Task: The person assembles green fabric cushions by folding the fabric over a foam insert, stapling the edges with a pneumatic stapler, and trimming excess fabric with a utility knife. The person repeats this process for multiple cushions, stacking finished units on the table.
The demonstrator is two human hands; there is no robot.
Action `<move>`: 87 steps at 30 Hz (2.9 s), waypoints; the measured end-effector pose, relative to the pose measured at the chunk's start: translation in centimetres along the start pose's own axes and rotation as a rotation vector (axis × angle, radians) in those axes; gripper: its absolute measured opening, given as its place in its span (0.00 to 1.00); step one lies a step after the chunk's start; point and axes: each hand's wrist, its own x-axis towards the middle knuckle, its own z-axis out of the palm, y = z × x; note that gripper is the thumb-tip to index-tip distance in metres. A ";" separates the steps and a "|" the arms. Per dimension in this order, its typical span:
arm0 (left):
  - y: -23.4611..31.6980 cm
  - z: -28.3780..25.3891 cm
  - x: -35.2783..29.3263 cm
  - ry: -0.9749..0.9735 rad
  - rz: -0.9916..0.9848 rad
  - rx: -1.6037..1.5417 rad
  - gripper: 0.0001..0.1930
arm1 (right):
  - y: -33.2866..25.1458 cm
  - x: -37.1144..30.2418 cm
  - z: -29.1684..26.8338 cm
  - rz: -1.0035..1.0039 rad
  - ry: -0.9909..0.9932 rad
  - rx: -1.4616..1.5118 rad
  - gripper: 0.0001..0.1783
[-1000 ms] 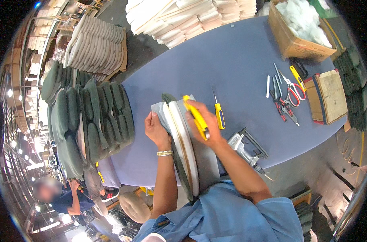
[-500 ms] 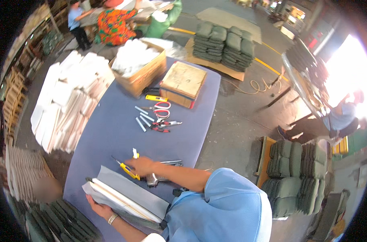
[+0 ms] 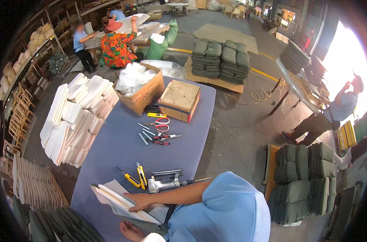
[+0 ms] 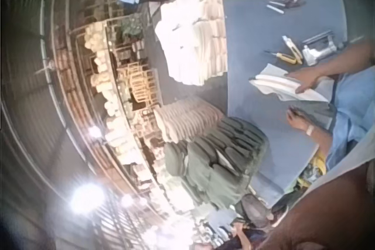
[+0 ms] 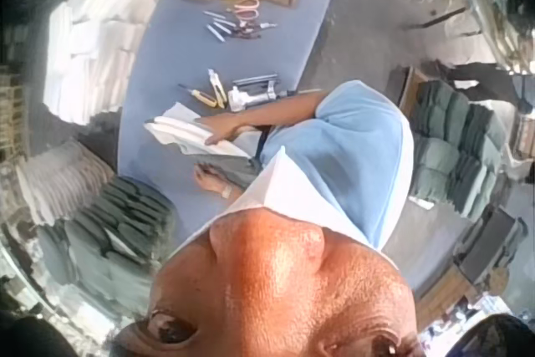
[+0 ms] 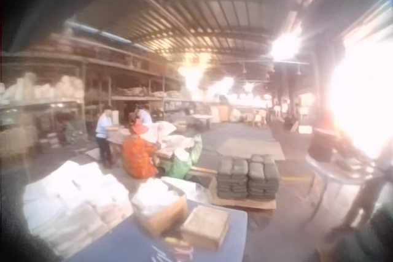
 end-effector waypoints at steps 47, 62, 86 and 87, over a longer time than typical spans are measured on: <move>-2.1 -5.1 -23.1 -0.158 0.377 0.503 0.44 | 2.2 5.9 -1.4 -0.002 0.072 -0.147 0.40; 18.1 -6.3 -20.6 -0.016 0.754 0.720 0.33 | -6.5 5.6 -4.7 0.050 -0.344 0.169 0.37; 33.5 -4.2 -8.0 -0.405 0.777 1.013 0.35 | -20.8 1.5 0.4 -0.913 -0.048 -0.070 0.13; 33.6 -3.9 -7.7 -0.395 0.781 1.026 0.35 | -21.0 1.8 0.4 -0.881 -0.025 -0.073 0.11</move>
